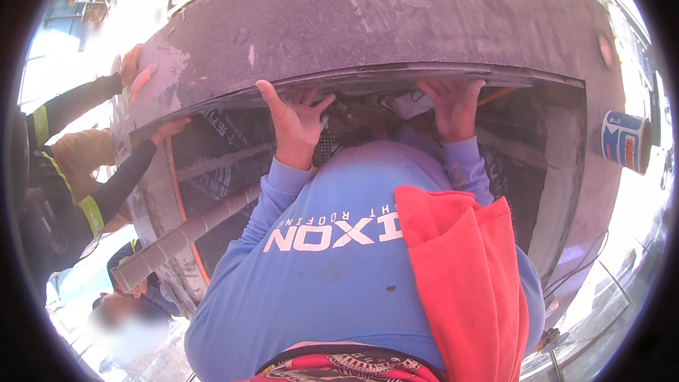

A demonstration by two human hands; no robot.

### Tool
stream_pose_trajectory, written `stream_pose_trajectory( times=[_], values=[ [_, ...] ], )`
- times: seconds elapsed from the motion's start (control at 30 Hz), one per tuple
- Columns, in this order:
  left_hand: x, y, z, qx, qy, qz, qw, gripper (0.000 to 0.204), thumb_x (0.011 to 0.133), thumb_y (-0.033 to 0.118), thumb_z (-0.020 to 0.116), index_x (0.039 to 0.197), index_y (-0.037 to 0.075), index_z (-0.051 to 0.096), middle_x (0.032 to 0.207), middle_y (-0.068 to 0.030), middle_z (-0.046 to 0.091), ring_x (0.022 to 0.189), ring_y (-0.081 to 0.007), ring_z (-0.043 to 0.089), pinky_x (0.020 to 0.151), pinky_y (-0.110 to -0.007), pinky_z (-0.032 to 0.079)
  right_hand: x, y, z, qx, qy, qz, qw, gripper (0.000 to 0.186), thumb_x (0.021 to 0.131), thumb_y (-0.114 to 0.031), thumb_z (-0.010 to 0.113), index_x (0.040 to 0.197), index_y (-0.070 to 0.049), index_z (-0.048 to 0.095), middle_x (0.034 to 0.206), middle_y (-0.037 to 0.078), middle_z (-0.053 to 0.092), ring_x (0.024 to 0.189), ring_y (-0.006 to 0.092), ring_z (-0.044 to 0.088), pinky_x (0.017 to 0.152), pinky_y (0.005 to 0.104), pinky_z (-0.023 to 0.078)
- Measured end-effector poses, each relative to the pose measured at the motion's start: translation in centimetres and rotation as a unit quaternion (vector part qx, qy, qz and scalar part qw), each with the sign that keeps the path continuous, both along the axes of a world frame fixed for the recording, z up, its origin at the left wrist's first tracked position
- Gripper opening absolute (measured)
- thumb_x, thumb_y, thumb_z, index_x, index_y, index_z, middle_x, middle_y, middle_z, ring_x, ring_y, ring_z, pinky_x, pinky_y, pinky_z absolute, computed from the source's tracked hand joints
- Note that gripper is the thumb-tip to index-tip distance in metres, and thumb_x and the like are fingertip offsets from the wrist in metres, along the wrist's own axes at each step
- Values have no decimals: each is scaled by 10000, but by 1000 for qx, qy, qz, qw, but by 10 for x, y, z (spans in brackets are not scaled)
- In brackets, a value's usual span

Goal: The person scrapes a surface with a putty knife, then positions and secures a large rectangular panel into a roof opening with assistance from coworkers. The panel is aligned and pressed into place.

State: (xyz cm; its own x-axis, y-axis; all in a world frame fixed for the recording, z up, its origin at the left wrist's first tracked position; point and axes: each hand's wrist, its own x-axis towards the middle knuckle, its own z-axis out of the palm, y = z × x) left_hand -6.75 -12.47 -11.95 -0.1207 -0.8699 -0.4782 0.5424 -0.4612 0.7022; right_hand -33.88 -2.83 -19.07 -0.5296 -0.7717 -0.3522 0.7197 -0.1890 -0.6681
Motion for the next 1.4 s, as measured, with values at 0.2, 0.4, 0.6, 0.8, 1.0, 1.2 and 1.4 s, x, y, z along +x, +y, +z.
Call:
stream_pose_trajectory(
  times=[0.2, 0.4, 0.6, 0.8, 1.0, 1.2, 1.4],
  values=[
    [-2, 1, 3, -26, -1, 18, 999, 1354, 799, 849, 664, 1645, 67, -46, 1653, -260, 124, 1538, -444, 197, 1203, -662, 312, 0, 4, 0, -10, 19, 16, 1000, 1146, 1005, -744, 407, 1533, 196, 19, 1577, 431, 182, 1448, 571, 342, 1172, 679, 385],
    [0, -2, 3, -95, 10, -1, 995, 1136, 880, 803, 615, 1627, 91, 139, 1597, -177, 257, 1467, -411, 321, 1167, -635, 407, 0, -1, 7, 8, 14, 5, 1000, 1066, 1041, -683, 419, 1493, 237, 126, 1524, 433, 297, 1404, 566, 415, 1148, 662, 422],
    [-11, -4, 7, -103, -9, 10, 995, 1054, 899, 818, 556, 1617, 115, 237, 1588, -153, 315, 1458, -410, 352, 1177, -628, 408, -9, -1, -6, -13, 18, 13, 1000, 954, 1052, -620, 491, 1480, 197, 244, 1477, 409, 384, 1338, 518, 507, 1081, 646, 484],
    [-19, -5, 11, -96, -14, 35, 995, 950, 947, 811, 467, 1597, 134, 320, 1594, -149, 337, 1435, -406, 393, 1160, -638, 432, -18, -2, 2, -17, 13, 46, 999, 886, 1018, -604, 590, 1458, 130, 360, 1350, 329, 533, 1173, 453, 634, 977, 610, 556],
    [9, -9, -28, -423, -190, -124, 877, 782, 1069, 368, 551, 1671, 181, 89, 1600, -240, 225, 1401, -456, 402, 1136, -620, 477, -22, 4, 1, -4, -12, 35, 999, 1004, 958, -605, 690, 1463, 177, 312, 1275, 316, 527, 1171, 470, 626, 919, 616, 581],
    [7, -23, -32, -616, -276, -179, 716, 1111, 947, -178, 550, 1672, 329, -122, 1610, -260, 153, 1346, -490, 439, 1052, -639, 546, -21, 4, -1, 4, -14, 6, 1000, 1102, 924, -613, 729, 1462, 227, 262, 1325, 359, 455, 1196, 509, 597, 900, 620, 597],
    [10, -16, -27, -612, -315, -146, 711, 1125, 938, -178, 572, 1673, 320, -120, 1620, -256, 157, 1327, -467, 471, 1055, -615, 554, -18, -2, -2, -1, -15, 24, 1000, 1136, 910, -624, 739, 1456, 243, 248, 1343, 376, 441, 1211, 530, 587, 892, 604, 610]
  ],
)
